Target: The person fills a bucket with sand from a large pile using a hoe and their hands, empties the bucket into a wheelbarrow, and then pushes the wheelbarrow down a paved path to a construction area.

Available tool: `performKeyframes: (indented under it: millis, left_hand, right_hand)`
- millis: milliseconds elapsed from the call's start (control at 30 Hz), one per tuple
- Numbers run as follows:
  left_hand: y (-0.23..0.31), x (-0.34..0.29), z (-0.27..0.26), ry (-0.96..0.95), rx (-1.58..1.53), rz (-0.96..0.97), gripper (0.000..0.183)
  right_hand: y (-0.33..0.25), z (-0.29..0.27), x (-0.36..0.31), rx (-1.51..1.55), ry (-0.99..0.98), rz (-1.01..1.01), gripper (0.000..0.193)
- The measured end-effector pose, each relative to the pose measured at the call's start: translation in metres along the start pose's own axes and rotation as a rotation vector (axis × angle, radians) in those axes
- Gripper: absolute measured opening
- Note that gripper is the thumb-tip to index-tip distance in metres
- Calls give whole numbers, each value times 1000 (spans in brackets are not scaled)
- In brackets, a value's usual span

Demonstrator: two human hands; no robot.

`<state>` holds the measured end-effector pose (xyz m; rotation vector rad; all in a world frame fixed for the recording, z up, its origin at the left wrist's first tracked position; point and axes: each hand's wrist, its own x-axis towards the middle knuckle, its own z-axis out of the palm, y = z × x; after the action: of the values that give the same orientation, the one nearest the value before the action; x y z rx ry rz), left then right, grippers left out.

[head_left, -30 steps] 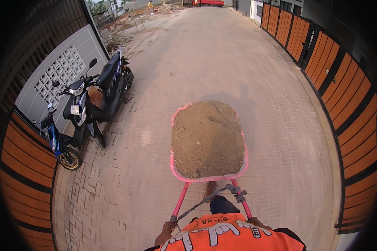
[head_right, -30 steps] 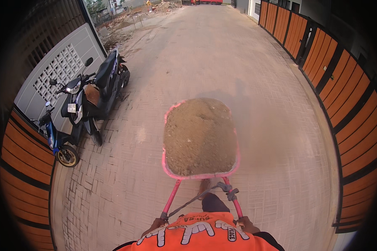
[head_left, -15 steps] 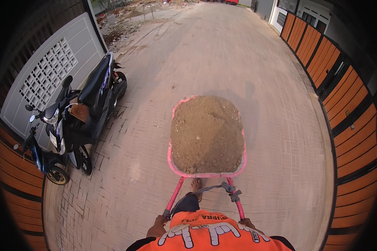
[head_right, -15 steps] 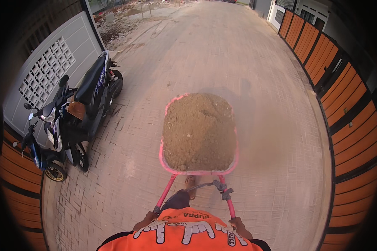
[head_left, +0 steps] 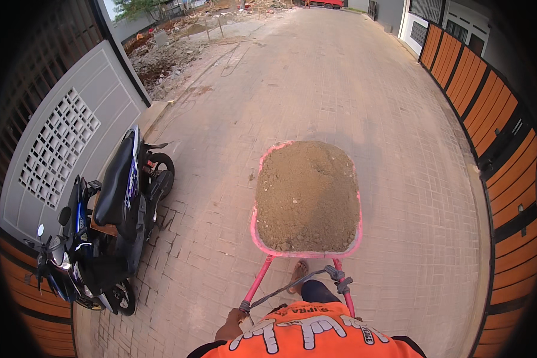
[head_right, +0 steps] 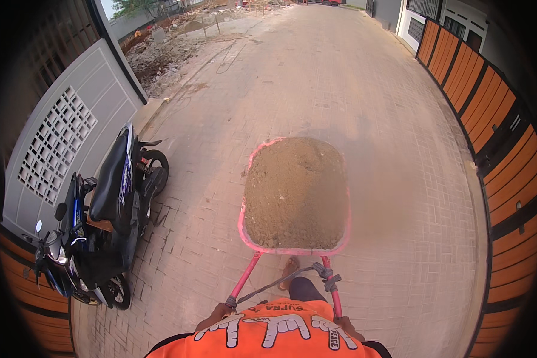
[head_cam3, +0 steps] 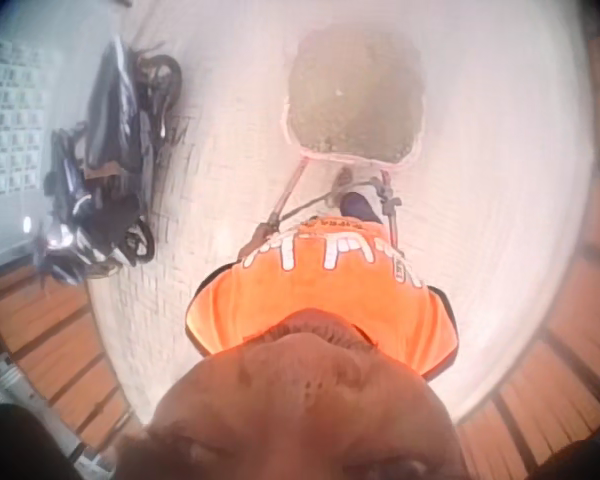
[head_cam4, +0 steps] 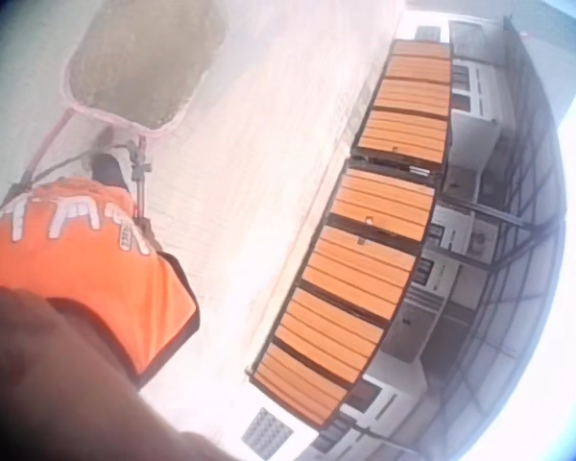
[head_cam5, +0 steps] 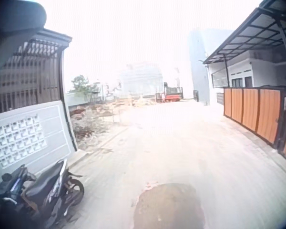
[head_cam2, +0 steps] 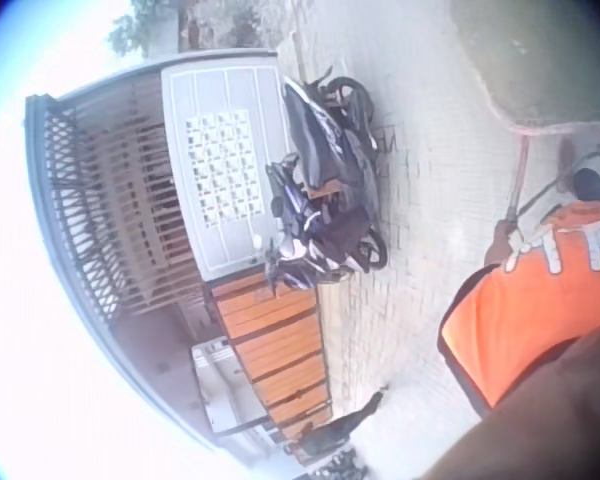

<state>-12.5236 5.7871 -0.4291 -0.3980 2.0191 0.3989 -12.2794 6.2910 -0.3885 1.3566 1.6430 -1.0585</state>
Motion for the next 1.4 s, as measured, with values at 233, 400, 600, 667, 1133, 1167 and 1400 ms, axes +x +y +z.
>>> performKeyframes:
  millis: [233,400,600,667,1133,1167,1400]
  left_hand:
    - [284,116,-158,-12,97,-169,19]
    - [422,203,-288,67,-2,-270,24]
    - [683,309,-421,-23,119,-167,35]
    - [744,347,-470,-38,202,-58,35]
    - [1281,578,-737,40,-5,-145,37]
    - [1319,598,-756,35,-7,-147,37]
    - [1546,728,-910,60,-47,-207,39]
  right_hand:
    - [-245,-157,117,20,18,25,22]
    - [-522,-245,109,-53,18,29,22]
    - [-692,-391,276,-45,9,-19,34]
    - [-769,-424,317,-122,-17,-19,30]
    - [-1313,-758,508,-84,-9,-46,33]
    - [-1348,-780,529,-91,-6,-37,33]
    - [-1616,-903,665,-41,-62,-105,26]
